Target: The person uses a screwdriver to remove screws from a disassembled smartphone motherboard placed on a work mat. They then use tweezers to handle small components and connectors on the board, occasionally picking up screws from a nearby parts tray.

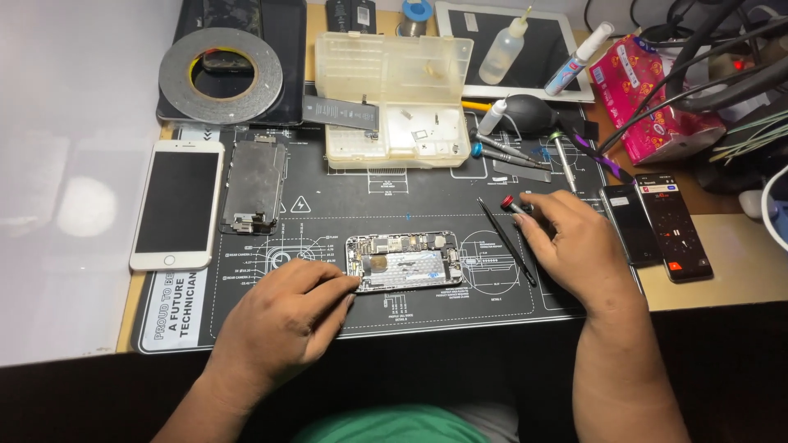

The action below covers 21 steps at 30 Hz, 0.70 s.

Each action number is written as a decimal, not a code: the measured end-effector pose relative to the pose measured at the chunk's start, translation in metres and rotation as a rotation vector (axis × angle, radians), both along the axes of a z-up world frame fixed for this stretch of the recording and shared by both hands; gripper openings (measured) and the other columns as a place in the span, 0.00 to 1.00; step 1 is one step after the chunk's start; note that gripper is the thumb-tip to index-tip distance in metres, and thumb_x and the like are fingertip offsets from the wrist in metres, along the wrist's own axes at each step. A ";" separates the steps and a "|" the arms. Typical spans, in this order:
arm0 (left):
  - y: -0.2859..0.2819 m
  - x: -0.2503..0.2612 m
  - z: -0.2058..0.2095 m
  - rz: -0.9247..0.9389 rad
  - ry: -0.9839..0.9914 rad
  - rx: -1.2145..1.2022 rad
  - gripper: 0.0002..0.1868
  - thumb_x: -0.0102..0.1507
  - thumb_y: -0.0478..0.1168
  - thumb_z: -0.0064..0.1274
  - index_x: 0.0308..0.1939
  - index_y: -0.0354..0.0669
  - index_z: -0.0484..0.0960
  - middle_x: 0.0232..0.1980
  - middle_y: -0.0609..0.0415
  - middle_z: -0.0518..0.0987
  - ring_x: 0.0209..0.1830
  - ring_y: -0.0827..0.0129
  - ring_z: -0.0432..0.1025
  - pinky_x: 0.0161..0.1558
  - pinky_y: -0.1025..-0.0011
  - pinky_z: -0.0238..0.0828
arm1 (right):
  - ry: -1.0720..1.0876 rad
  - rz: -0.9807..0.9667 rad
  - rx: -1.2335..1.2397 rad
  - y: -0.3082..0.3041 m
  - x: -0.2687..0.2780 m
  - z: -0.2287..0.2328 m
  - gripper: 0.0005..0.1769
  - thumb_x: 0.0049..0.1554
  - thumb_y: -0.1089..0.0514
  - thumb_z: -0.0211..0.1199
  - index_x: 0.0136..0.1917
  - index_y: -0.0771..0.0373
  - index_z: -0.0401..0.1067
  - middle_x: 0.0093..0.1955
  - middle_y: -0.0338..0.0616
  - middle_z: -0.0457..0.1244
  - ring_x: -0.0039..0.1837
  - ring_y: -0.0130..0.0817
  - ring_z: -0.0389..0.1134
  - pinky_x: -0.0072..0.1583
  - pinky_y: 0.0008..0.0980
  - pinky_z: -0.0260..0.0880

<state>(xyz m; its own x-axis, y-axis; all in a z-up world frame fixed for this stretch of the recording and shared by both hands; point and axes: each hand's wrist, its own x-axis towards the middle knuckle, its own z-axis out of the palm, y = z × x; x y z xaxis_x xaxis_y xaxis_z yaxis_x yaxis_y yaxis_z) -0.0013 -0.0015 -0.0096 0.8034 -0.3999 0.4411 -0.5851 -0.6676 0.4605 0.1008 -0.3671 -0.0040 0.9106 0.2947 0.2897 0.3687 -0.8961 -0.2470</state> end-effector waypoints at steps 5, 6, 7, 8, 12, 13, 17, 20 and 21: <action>0.000 0.000 -0.001 0.003 -0.023 0.027 0.10 0.64 0.37 0.55 0.48 0.40 0.83 0.41 0.54 0.79 0.38 0.62 0.72 0.39 0.65 0.73 | -0.051 0.077 0.004 0.014 0.001 0.020 0.17 0.61 0.53 0.64 0.62 0.59 0.76 0.54 0.37 0.69 0.52 0.37 0.70 0.53 0.36 0.68; 0.001 0.000 -0.001 -0.007 -0.032 0.032 0.12 0.64 0.37 0.55 0.51 0.39 0.83 0.41 0.54 0.79 0.38 0.63 0.72 0.38 0.66 0.74 | -0.056 0.104 0.006 0.017 0.001 0.022 0.18 0.61 0.53 0.64 0.63 0.59 0.76 0.54 0.37 0.70 0.53 0.37 0.70 0.54 0.35 0.68; 0.000 -0.001 -0.002 -0.003 -0.027 0.032 0.12 0.64 0.37 0.55 0.51 0.39 0.83 0.41 0.54 0.79 0.38 0.63 0.72 0.38 0.66 0.74 | -0.051 0.107 0.006 0.020 0.000 0.025 0.18 0.61 0.53 0.64 0.63 0.59 0.76 0.54 0.37 0.70 0.53 0.37 0.70 0.54 0.35 0.68; 0.001 -0.003 -0.003 0.008 -0.030 0.014 0.17 0.65 0.37 0.55 0.58 0.39 0.78 0.39 0.54 0.78 0.36 0.62 0.72 0.39 0.65 0.73 | -0.046 0.131 0.005 0.023 0.000 0.028 0.17 0.61 0.53 0.64 0.63 0.60 0.76 0.54 0.38 0.69 0.53 0.38 0.70 0.53 0.36 0.68; 0.002 -0.004 -0.005 0.041 0.014 -0.003 0.27 0.65 0.38 0.55 0.68 0.41 0.71 0.35 0.56 0.76 0.34 0.62 0.70 0.38 0.64 0.71 | -0.014 0.175 0.028 0.032 0.000 0.033 0.18 0.62 0.52 0.63 0.62 0.62 0.76 0.53 0.40 0.69 0.53 0.37 0.70 0.53 0.35 0.68; 0.002 -0.005 -0.005 0.043 0.013 -0.004 0.27 0.65 0.38 0.55 0.68 0.41 0.71 0.35 0.56 0.76 0.34 0.62 0.70 0.38 0.64 0.71 | -0.015 0.177 0.027 0.031 0.000 0.030 0.18 0.62 0.52 0.63 0.62 0.62 0.76 0.53 0.40 0.69 0.53 0.37 0.70 0.53 0.35 0.68; 0.002 -0.004 -0.006 0.050 -0.002 -0.002 0.27 0.65 0.38 0.55 0.68 0.41 0.71 0.35 0.57 0.76 0.34 0.63 0.69 0.38 0.65 0.71 | -0.003 0.202 0.038 0.033 0.003 0.025 0.17 0.61 0.53 0.63 0.61 0.62 0.76 0.52 0.40 0.69 0.53 0.37 0.70 0.54 0.33 0.67; 0.003 -0.001 -0.003 0.061 0.056 -0.044 0.25 0.64 0.42 0.56 0.64 0.40 0.74 0.42 0.54 0.80 0.40 0.60 0.74 0.45 0.63 0.73 | 0.009 0.270 0.025 0.042 0.013 0.032 0.14 0.62 0.54 0.62 0.59 0.62 0.77 0.48 0.41 0.68 0.49 0.38 0.69 0.52 0.35 0.67; 0.003 0.001 -0.002 0.073 0.119 -0.077 0.23 0.64 0.46 0.55 0.61 0.41 0.77 0.48 0.51 0.84 0.46 0.59 0.78 0.50 0.62 0.75 | -0.001 0.336 0.020 0.044 0.018 0.037 0.12 0.63 0.56 0.61 0.56 0.63 0.77 0.47 0.43 0.67 0.47 0.40 0.70 0.51 0.36 0.68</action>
